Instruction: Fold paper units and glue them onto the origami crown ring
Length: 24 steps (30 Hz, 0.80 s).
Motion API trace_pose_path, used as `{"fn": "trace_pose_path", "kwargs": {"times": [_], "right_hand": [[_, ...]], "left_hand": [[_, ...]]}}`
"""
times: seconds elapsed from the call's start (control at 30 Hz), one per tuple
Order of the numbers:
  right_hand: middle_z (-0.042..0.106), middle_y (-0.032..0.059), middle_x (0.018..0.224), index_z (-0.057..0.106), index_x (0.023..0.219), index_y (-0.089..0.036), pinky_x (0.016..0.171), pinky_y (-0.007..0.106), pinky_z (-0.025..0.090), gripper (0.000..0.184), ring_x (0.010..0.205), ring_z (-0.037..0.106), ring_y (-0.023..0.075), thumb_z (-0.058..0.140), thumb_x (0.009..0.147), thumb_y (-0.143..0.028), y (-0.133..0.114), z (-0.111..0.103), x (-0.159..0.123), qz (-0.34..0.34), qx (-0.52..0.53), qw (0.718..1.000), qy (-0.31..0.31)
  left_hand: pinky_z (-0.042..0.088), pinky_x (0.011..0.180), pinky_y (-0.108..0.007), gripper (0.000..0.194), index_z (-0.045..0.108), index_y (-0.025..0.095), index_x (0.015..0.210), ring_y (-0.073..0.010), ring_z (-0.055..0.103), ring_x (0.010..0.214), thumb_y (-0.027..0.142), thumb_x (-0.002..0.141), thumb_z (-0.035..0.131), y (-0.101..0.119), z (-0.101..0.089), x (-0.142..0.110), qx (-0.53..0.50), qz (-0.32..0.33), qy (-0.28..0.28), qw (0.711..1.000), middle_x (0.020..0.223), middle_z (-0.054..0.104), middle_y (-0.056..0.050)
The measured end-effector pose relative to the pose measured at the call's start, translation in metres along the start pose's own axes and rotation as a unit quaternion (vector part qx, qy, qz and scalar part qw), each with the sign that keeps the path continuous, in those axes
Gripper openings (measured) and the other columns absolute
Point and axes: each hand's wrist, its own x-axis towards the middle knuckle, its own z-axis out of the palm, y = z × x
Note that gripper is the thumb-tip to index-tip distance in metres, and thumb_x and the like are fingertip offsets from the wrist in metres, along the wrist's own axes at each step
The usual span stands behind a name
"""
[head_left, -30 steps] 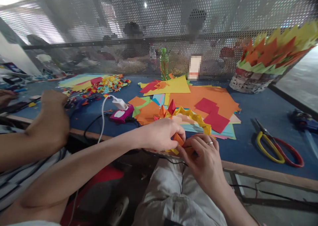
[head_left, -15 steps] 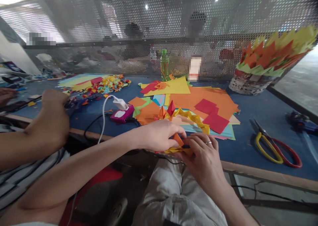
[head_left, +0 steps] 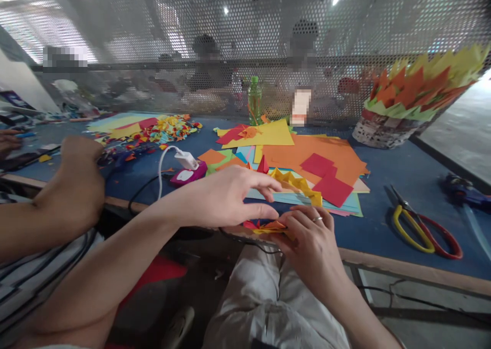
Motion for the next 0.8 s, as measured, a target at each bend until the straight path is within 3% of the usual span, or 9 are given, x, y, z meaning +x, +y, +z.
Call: {"fn": "trace_pose_path", "kwargs": {"times": [0.17, 0.33, 0.4, 0.47, 0.57, 0.63, 0.73, 0.8], "right_hand": [[0.077, -0.0026, 0.095, 0.067, 0.087, -0.026, 0.099, 0.042, 0.030, 0.018, 0.104, 0.065, 0.0237, 0.084, 0.082, -0.032, 0.000, 0.001, 0.000, -0.005, 0.009, 1.000, -0.003], [0.076, -0.0043, 0.091, 0.067, 0.089, -0.026, 0.100, 0.042, 0.029, 0.020, 0.103, 0.065, 0.0236, 0.084, 0.082, -0.033, -0.002, 0.001, 0.001, -0.006, 0.018, 1.000, -0.005], [0.076, -0.0049, 0.092, 0.067, 0.088, -0.026, 0.100, 0.042, 0.029, 0.016, 0.103, 0.065, 0.0227, 0.082, 0.085, -0.033, -0.002, 0.001, 0.001, -0.010, 0.028, 1.000, -0.003], [0.076, -0.0047, 0.093, 0.067, 0.087, -0.026, 0.101, 0.041, 0.029, 0.013, 0.103, 0.065, 0.0225, 0.079, 0.088, -0.033, -0.002, 0.002, 0.001, -0.015, 0.039, 0.999, 0.001], [0.076, -0.0046, 0.093, 0.068, 0.087, -0.027, 0.102, 0.041, 0.028, 0.010, 0.104, 0.065, 0.0227, 0.076, 0.089, -0.031, -0.002, 0.004, 0.001, -0.016, 0.044, 0.999, 0.001], [0.076, -0.0059, 0.094, 0.068, 0.088, -0.027, 0.102, 0.041, 0.028, 0.010, 0.105, 0.064, 0.0224, 0.078, 0.088, -0.028, -0.002, 0.005, 0.001, -0.015, 0.048, 0.999, -0.001], [0.076, -0.0069, 0.095, 0.068, 0.090, -0.028, 0.103, 0.040, 0.027, 0.011, 0.106, 0.064, 0.0220, 0.077, 0.087, -0.022, -0.003, 0.006, 0.000, -0.019, 0.054, 0.998, 0.003], [0.076, -0.0063, 0.096, 0.067, 0.090, -0.028, 0.104, 0.040, 0.027, 0.013, 0.108, 0.063, 0.0221, 0.073, 0.087, -0.017, -0.003, 0.006, -0.001, -0.022, 0.055, 0.998, -0.002]], "left_hand": [[0.048, 0.101, -0.027, 0.033, 0.073, 0.028, 0.122, -0.0199, 0.070, 0.115, 0.045, 0.094, 0.068, -0.008, 0.003, -0.035, -0.016, -0.017, 0.153, 0.988, 0.123, 0.076, -0.001], [0.054, 0.095, -0.028, 0.024, 0.073, 0.030, 0.115, -0.0199, 0.072, 0.102, 0.040, 0.093, 0.068, -0.013, 0.036, -0.076, -0.073, -0.085, 0.273, 0.955, 0.111, 0.077, 0.000], [0.054, 0.088, -0.026, 0.017, 0.073, 0.026, 0.101, -0.0196, 0.070, 0.098, 0.039, 0.092, 0.068, -0.015, 0.054, -0.088, -0.105, -0.117, 0.350, 0.923, 0.102, 0.075, -0.002], [0.055, 0.082, -0.026, 0.016, 0.069, 0.023, 0.092, -0.0190, 0.069, 0.091, 0.038, 0.093, 0.065, -0.019, 0.074, -0.094, -0.124, -0.158, 0.364, 0.909, 0.094, 0.073, -0.003], [0.055, 0.072, -0.025, 0.016, 0.069, 0.022, 0.086, -0.0172, 0.068, 0.076, 0.036, 0.092, 0.067, -0.024, 0.108, -0.092, -0.154, -0.216, 0.302, 0.916, 0.080, 0.072, -0.001], [0.054, 0.063, -0.024, 0.014, 0.068, 0.022, 0.082, -0.0167, 0.068, 0.068, 0.033, 0.087, 0.074, -0.025, 0.130, -0.085, -0.156, -0.192, 0.280, 0.927, 0.075, 0.072, 0.000], [0.055, 0.065, -0.023, 0.011, 0.067, 0.023, 0.096, -0.0151, 0.066, 0.068, 0.022, 0.089, 0.074, -0.026, 0.156, -0.069, -0.086, -0.099, 0.407, 0.904, 0.079, 0.070, 0.001], [0.054, 0.070, -0.022, 0.013, 0.064, 0.024, 0.100, -0.0136, 0.065, 0.072, 0.018, 0.091, 0.071, -0.027, 0.168, -0.059, -0.071, -0.062, 0.460, 0.883, 0.082, 0.068, 0.001]]}}
